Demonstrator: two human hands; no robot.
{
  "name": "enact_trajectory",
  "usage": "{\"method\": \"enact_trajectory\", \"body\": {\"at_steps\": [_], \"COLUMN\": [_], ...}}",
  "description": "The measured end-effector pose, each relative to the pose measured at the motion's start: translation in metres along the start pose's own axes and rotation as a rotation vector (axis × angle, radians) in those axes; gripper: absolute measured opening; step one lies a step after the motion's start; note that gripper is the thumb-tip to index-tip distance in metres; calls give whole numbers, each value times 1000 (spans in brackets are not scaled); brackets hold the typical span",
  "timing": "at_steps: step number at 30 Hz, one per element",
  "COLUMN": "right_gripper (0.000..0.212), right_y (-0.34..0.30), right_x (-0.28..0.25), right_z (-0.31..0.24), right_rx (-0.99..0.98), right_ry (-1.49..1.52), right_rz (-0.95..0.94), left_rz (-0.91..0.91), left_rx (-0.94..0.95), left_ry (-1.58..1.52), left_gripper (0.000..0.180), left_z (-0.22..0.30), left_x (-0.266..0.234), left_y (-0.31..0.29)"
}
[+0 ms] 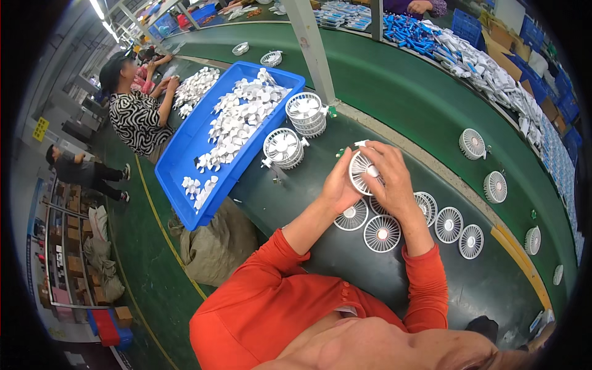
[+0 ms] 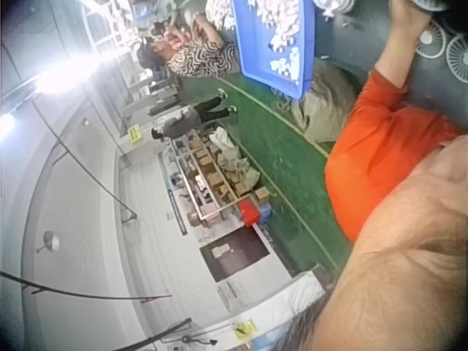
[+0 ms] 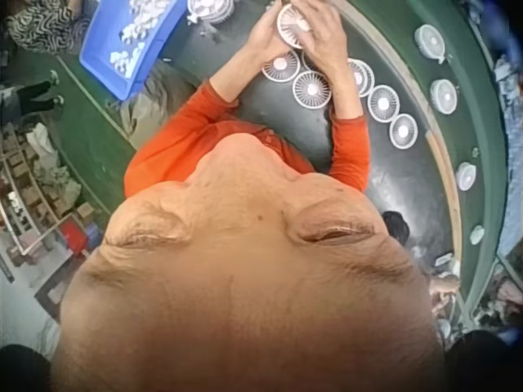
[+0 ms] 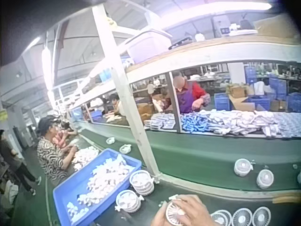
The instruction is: Assembling the protective grilles for small electronic fans on an assembly line.
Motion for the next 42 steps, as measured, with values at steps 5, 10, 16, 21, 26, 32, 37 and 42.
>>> {"method": "enact_trajectory", "body": {"at_steps": [5,10,16,21,26,32,37,42], "right_gripper": [77,81,77,75,69,67,60,52], "right_y": [3,0,-5,-2,-5,-8,-7,-4], "right_x": [14,26,39,32,37,40,44,10], "right_z": [-10,-5,1,-5,-2,0,6,36], "right_rx": [-12,9,23,5,-18,13,21,225], "right_ry": [0,154,274,214,333,441,465,349], "right_rz": [-133,-74,-8,-27,2,50,60,18], "left_rz": [106,219,214,247,265,228,211,142], "left_rx": [45,288,408,305,463,492,472,243], "left_ry": [27,278,522,242,560,862,1045,1514], "left_gripper": [43,36,37,32,34,34,35,42], "left_z": [9,20,28,24,29,36,36,44], "left_x": [-12,-8,17,7,26,41,36,2], "left_y": [-7,-18,-28,-19,-28,-28,-25,-2]}}
Point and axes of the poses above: each hand's wrist, its own y-axis towards the middle knuckle, its own x-axis out of the palm, z = x × y, the point moved 8 cm from there along y, towards the middle knuckle, and after that the axes turned 15 degrees about -z, right-handed, at the moved point
